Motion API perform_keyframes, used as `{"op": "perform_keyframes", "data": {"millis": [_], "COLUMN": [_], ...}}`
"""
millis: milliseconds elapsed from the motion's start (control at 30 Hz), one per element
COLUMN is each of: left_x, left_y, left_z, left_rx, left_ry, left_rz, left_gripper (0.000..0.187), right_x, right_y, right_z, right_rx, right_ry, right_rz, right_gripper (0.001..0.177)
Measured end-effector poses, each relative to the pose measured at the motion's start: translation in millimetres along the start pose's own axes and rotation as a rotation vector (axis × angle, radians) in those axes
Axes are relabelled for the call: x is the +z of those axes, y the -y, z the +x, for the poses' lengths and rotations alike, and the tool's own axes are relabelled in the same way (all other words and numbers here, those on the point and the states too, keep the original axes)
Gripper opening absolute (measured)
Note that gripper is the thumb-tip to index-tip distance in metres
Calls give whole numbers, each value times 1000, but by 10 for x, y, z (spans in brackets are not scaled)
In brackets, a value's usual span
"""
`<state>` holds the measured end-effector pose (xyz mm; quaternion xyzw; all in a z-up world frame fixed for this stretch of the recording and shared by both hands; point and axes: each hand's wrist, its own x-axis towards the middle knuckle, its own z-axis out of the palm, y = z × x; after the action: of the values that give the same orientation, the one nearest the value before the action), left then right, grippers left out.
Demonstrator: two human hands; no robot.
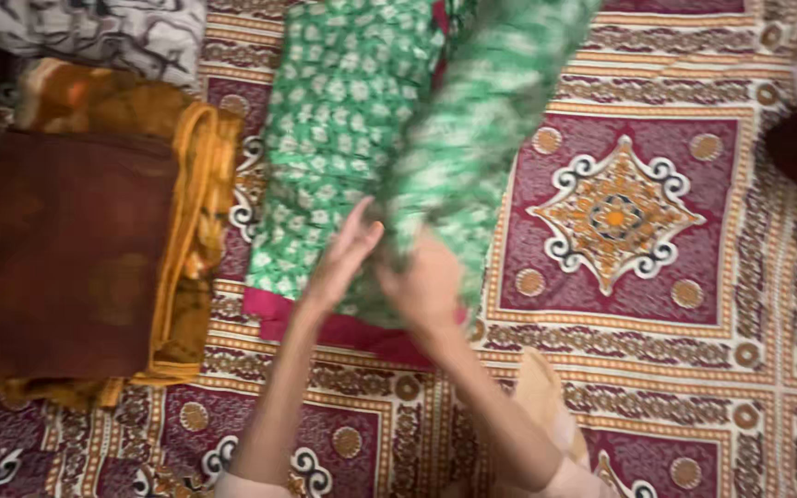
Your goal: The person folds a green floral patterned cloth and places it on a stack. They then pick up a brown and white patterned cloth, unfold it, and fold it neatly on the floor.
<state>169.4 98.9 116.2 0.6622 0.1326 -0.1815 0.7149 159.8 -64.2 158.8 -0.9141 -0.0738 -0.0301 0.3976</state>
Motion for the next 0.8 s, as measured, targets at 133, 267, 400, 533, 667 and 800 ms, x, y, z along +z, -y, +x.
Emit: {"op": "perform_keyframes", "data": {"millis": [133,267,400,533,667,800], "left_x": [-815,-1287,-1597,-1802,-1863,-1812], "left_y": [186,784,1321,1668,2034,2316], "left_z": [-6,-70,-58,29,66,242], "left_rx": [-222,-87,-109,-185,-195,-97], "left_ry": [-150,-332,-435,-360,-381,-504], "left_rz": [319,260,115,201,184,598], "left_gripper": [91,72,75,86,90,88], "right_x": [880,1362,1557,1492,992,921], "right_y": [402,449,237,-479,-1533,-2110], "right_z": [-82,-271,-506,-352,-194,-302], "right_rx": [-132,-105,-137,-247,228,793], "right_ry": [225,667,881,375,-135,201], "right_rz": [6,78,165,-214,-122,152], "right_gripper": [43,79,76,68,83,94]}}
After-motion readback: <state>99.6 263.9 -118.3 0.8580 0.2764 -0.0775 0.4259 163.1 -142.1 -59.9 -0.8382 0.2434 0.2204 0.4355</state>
